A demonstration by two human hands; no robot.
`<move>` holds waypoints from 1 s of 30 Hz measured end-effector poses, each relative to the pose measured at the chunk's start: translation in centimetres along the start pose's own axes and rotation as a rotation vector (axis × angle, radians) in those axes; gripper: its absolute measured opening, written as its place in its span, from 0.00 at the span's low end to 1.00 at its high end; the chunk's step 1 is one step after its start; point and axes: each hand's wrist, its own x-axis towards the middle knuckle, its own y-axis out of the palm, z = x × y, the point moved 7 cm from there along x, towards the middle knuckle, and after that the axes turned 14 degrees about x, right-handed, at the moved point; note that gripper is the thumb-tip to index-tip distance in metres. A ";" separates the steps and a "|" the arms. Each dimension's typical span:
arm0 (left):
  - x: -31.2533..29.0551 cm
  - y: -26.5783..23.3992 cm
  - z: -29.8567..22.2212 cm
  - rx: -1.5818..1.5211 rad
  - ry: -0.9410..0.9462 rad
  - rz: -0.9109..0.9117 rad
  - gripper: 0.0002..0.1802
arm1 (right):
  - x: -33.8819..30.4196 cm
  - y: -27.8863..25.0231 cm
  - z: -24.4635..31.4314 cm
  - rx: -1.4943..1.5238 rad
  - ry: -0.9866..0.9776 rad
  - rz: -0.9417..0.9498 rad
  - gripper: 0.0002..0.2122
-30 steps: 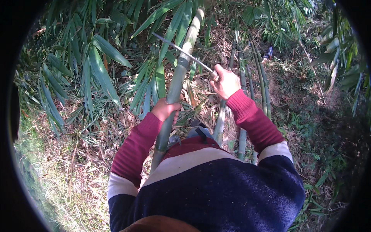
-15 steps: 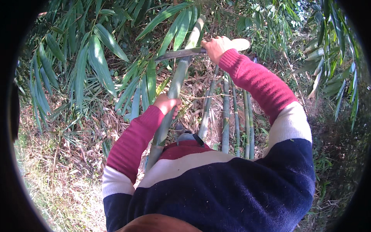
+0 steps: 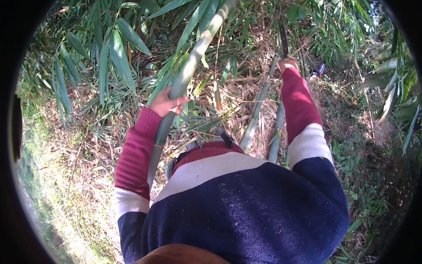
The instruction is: The person uses a large machete to cut a standing bamboo stalk near its base. After the stalk falls, the person uses the machete to chop the long stalk into shorter, manageable sections on the ground.
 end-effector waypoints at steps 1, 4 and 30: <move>-1.6 -1.0 0.5 0.072 -0.008 -0.058 0.31 | -1.3 4.0 -4.0 -0.279 -0.053 0.288 0.20; -8.9 -3.7 2.0 0.322 -0.069 -0.240 0.40 | -8.9 10.9 -18.7 -0.647 -0.028 0.756 0.23; -37.2 -5.1 13.3 1.179 -0.900 -1.272 0.25 | -18.5 28.5 -3.8 0.692 0.317 1.018 0.09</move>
